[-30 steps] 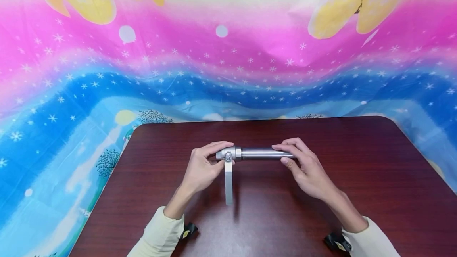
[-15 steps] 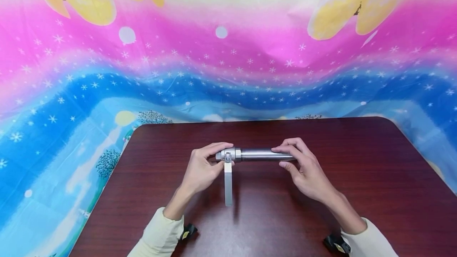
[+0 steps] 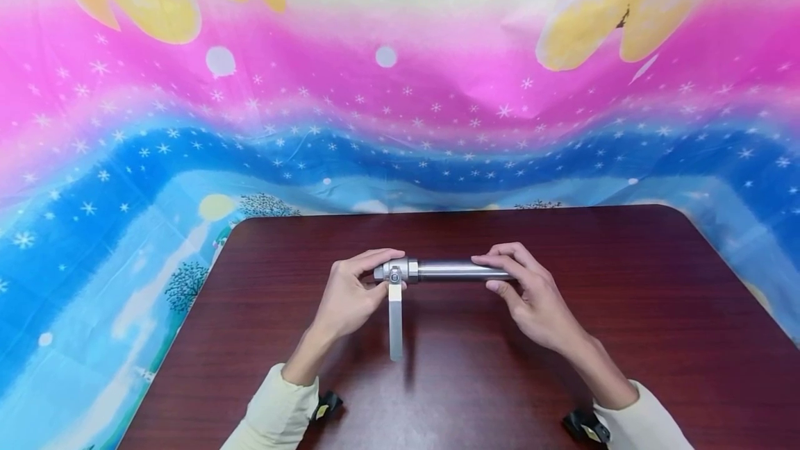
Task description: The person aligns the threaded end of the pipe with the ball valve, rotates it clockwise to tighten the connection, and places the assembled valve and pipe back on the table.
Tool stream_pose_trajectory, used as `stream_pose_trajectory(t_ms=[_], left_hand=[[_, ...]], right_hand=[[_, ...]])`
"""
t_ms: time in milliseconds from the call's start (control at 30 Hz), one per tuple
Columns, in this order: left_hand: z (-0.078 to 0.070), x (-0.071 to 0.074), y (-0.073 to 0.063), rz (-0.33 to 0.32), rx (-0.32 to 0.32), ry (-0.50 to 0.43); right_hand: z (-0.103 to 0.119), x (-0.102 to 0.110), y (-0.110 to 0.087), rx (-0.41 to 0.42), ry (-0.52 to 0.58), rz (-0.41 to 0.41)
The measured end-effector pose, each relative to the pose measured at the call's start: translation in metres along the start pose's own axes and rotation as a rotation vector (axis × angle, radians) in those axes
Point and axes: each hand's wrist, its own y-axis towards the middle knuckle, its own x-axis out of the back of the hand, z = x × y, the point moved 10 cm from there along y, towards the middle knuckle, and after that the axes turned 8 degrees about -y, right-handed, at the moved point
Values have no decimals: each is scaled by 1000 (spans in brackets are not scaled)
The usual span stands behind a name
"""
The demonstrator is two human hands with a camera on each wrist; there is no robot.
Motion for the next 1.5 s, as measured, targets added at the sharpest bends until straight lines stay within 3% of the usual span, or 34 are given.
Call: stream_pose_trajectory(t_ms=[800,1500], left_hand=[[-1,1,2,-4,-16,10],[-2,0,1,5,-1,-22]], right_hand=[[1,-2,0,-29,-9,15],[4,3,1,29,1,-14]])
